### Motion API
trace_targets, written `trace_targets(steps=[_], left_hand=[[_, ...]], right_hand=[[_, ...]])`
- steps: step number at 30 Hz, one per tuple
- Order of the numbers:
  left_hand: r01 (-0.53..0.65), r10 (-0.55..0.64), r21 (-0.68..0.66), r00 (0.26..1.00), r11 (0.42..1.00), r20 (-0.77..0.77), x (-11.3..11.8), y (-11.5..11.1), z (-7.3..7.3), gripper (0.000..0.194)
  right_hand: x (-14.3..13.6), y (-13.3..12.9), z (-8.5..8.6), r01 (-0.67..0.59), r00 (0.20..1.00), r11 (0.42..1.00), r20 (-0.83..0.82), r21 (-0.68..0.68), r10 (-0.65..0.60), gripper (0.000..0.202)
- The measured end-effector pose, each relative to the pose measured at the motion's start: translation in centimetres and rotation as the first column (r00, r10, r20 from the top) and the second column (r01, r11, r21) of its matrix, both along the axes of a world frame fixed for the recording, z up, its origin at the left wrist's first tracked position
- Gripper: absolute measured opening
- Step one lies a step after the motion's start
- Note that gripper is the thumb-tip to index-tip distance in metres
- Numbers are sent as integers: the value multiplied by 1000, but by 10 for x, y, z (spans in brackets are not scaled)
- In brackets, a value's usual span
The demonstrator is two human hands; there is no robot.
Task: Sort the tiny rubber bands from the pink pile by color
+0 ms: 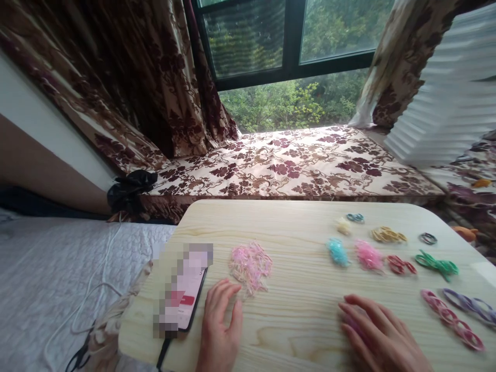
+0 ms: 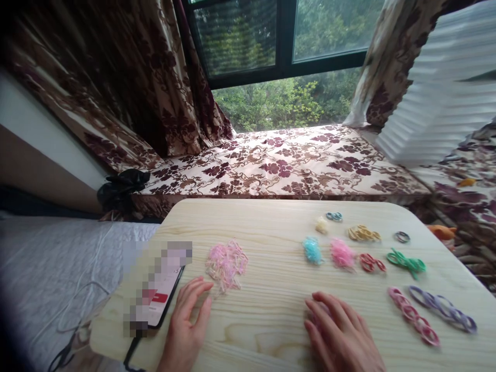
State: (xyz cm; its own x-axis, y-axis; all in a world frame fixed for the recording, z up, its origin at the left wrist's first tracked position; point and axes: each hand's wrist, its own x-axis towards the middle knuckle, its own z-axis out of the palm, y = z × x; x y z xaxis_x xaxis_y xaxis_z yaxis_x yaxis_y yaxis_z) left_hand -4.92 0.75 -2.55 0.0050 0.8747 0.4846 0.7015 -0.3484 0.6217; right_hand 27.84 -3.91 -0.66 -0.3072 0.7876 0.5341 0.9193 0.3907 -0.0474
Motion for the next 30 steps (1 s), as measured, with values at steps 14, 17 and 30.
trace_targets(steps=[14, 17, 30], left_hand=[[-35, 37, -37, 998, 999, 52, 9, -2, 15, 27], [-45, 47, -36, 996, 998, 74, 10, -3, 17, 28], [-20, 31, -74, 988, 997, 151, 10, -3, 21, 32]], right_hand=[[-101, 56, 14, -302, 948, 945, -150, -127, 283, 35], [-115, 62, 8, -279, 949, 942, -200, -184, 242, 40], [-115, 76, 6, -346, 937, 911, -121, -222, 326, 38]])
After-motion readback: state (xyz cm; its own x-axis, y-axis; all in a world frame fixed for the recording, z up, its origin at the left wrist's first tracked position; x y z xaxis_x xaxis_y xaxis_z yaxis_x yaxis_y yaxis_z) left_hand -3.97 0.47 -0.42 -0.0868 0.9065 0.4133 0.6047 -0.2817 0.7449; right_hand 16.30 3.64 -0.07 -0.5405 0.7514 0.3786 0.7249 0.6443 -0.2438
